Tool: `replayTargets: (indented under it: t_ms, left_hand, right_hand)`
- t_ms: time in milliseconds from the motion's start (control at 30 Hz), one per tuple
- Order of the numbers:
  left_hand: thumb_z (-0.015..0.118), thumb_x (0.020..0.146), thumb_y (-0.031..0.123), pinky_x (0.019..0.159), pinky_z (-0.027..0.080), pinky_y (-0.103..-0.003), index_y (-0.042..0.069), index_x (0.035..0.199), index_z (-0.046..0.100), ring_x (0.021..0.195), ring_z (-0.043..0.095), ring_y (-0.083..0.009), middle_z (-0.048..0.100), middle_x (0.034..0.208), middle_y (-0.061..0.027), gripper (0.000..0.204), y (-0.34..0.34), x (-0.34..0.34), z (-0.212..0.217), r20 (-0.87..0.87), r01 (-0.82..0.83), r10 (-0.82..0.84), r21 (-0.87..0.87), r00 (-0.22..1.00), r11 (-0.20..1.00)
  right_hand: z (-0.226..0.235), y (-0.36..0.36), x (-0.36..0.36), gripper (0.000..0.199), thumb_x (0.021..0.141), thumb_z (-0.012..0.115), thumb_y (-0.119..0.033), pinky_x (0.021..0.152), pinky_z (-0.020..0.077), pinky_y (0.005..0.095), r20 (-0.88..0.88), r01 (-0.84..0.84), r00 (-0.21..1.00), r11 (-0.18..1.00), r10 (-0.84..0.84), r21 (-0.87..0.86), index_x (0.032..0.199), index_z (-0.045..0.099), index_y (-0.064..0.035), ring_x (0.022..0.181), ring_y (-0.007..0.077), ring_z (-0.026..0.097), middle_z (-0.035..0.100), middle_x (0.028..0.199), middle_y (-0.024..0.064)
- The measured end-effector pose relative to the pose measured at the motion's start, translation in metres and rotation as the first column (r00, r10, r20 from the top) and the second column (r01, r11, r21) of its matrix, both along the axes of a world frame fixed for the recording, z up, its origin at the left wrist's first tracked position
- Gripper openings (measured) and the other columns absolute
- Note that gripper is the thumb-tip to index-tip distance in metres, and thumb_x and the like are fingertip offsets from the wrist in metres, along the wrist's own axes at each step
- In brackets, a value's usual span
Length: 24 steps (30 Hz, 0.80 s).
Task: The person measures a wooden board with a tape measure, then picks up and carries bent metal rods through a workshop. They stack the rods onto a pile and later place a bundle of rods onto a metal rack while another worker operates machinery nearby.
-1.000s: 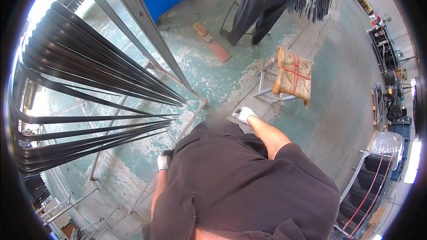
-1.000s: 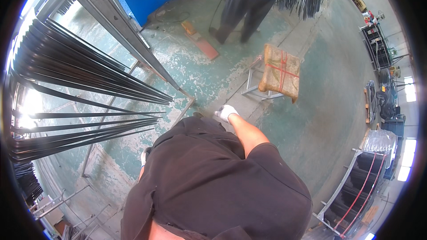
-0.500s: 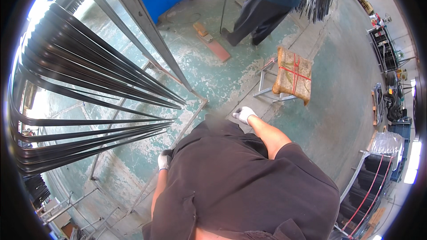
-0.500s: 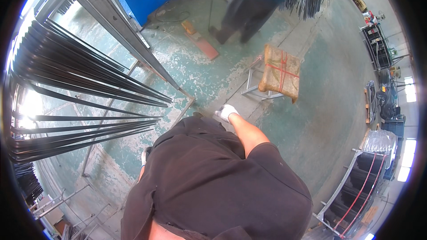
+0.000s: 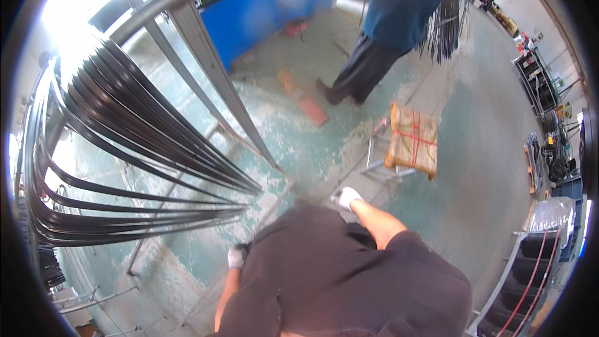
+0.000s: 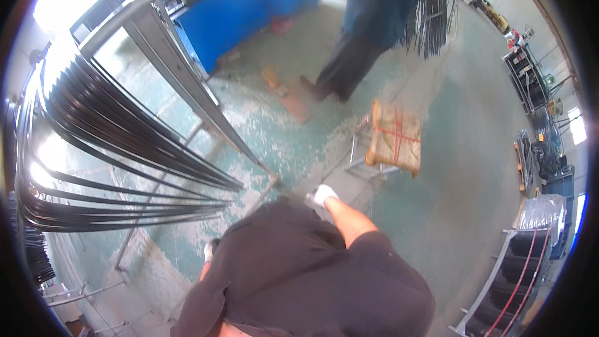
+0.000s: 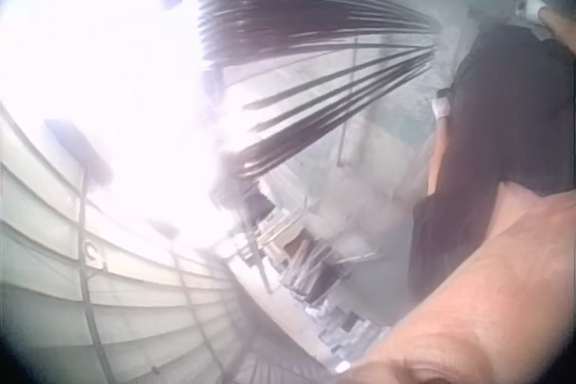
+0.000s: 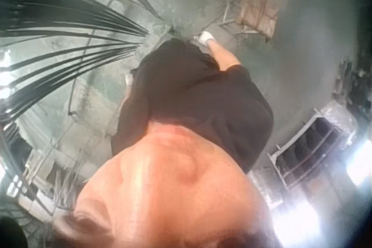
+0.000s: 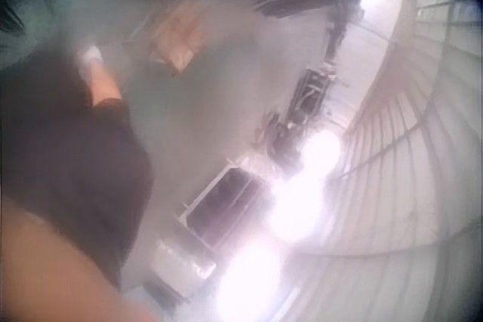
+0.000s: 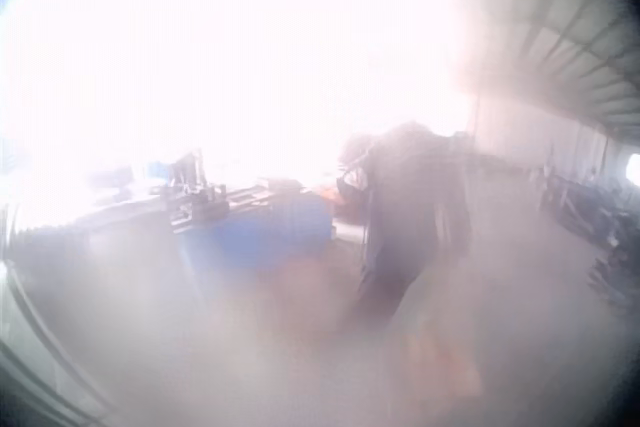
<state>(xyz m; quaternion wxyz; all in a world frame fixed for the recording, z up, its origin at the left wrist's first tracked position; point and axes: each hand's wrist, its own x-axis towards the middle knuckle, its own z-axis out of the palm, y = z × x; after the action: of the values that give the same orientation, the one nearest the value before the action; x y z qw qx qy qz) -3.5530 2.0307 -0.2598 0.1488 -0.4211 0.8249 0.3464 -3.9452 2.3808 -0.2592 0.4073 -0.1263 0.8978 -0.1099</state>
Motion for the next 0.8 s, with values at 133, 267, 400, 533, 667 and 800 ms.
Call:
replayTargets:
  t_ms: [133, 267, 400, 533, 667, 800]
  left_hand:
    - [0.062, 0.094, 0.034, 0.090, 0.059, -0.042, 0.012, 0.106, 0.084, 0.102, 0.077, -0.0341, 0.080, 0.103, -0.0174, 0.033, 0.002, -0.002, -0.005, -0.006, -0.049, 0.049, 0.040, 0.999, 0.998]
    - [0.066, 0.091, 0.040, 0.089, 0.059, -0.040, 0.014, 0.104, 0.084, 0.099, 0.078, -0.0331, 0.080, 0.099, -0.0163, 0.034, 0.000, -0.008, -0.014, -0.011, -0.117, 0.118, 0.078, 0.993, 0.990]
    - [0.065, 0.088, 0.039, 0.087, 0.059, -0.042, 0.013, 0.104, 0.084, 0.098, 0.077, -0.0353, 0.080, 0.097, -0.0180, 0.035, 0.003, -0.016, -0.003, -0.037, -0.155, 0.158, 0.089, 0.987, 0.984]
    - [0.064, 0.086, 0.038, 0.086, 0.059, -0.044, 0.011, 0.104, 0.083, 0.098, 0.077, -0.0364, 0.079, 0.097, -0.0191, 0.037, 0.005, -0.010, 0.001, -0.044, -0.187, 0.191, 0.072, 0.981, 0.980]
    - [0.064, 0.086, 0.040, 0.088, 0.059, -0.043, 0.009, 0.103, 0.082, 0.099, 0.077, -0.0367, 0.080, 0.097, -0.0189, 0.039, 0.003, -0.006, -0.008, -0.068, -0.159, 0.164, 0.066, 0.984, 0.985]
    - [0.065, 0.088, 0.042, 0.088, 0.059, -0.043, 0.009, 0.102, 0.082, 0.100, 0.077, -0.0358, 0.080, 0.099, -0.0173, 0.040, 0.003, -0.009, -0.004, -0.036, -0.108, 0.110, 0.034, 0.993, 0.994]
  right_hand:
    - [0.017, -0.005, -0.001, 0.057, 0.093, 0.073, -0.050, 0.109, 0.0516, 0.0434, 0.067, 0.004, 0.998, 1.000, -0.004, 0.008, 0.131, 0.075, -0.0067, 0.125, 0.0359, 0.068, 0.074, 0.131, 0.0199]
    - [0.009, -0.001, -0.002, 0.055, 0.093, 0.074, -0.048, 0.109, 0.0517, 0.0419, 0.125, 0.093, 0.988, 0.996, -0.092, -0.005, 0.130, 0.075, -0.0081, 0.125, 0.0330, 0.069, 0.074, 0.132, 0.0169]
    - [-0.004, 0.001, -0.005, 0.055, 0.093, 0.073, -0.048, 0.110, 0.0511, 0.0414, 0.097, 0.081, 0.992, 0.997, -0.080, -0.003, 0.132, 0.075, -0.0078, 0.126, 0.0324, 0.069, 0.074, 0.133, 0.0165]
    - [0.001, -0.004, -0.002, 0.056, 0.094, 0.073, -0.048, 0.109, 0.0515, 0.0413, 0.093, 0.078, 0.993, 0.997, -0.077, -0.014, 0.132, 0.074, -0.0069, 0.125, 0.0324, 0.069, 0.074, 0.133, 0.0169]
    - [-0.002, -0.003, -0.002, 0.056, 0.095, 0.072, -0.049, 0.110, 0.0514, 0.0413, 0.105, 0.074, 0.992, 0.997, -0.072, -0.014, 0.134, 0.074, -0.0081, 0.126, 0.0323, 0.068, 0.073, 0.135, 0.0159]
    - [-0.006, 0.001, -0.002, 0.056, 0.096, 0.070, -0.050, 0.111, 0.0507, 0.0416, 0.124, 0.080, 0.989, 0.997, -0.081, 0.008, 0.135, 0.073, -0.0097, 0.129, 0.0321, 0.067, 0.072, 0.138, 0.0146]
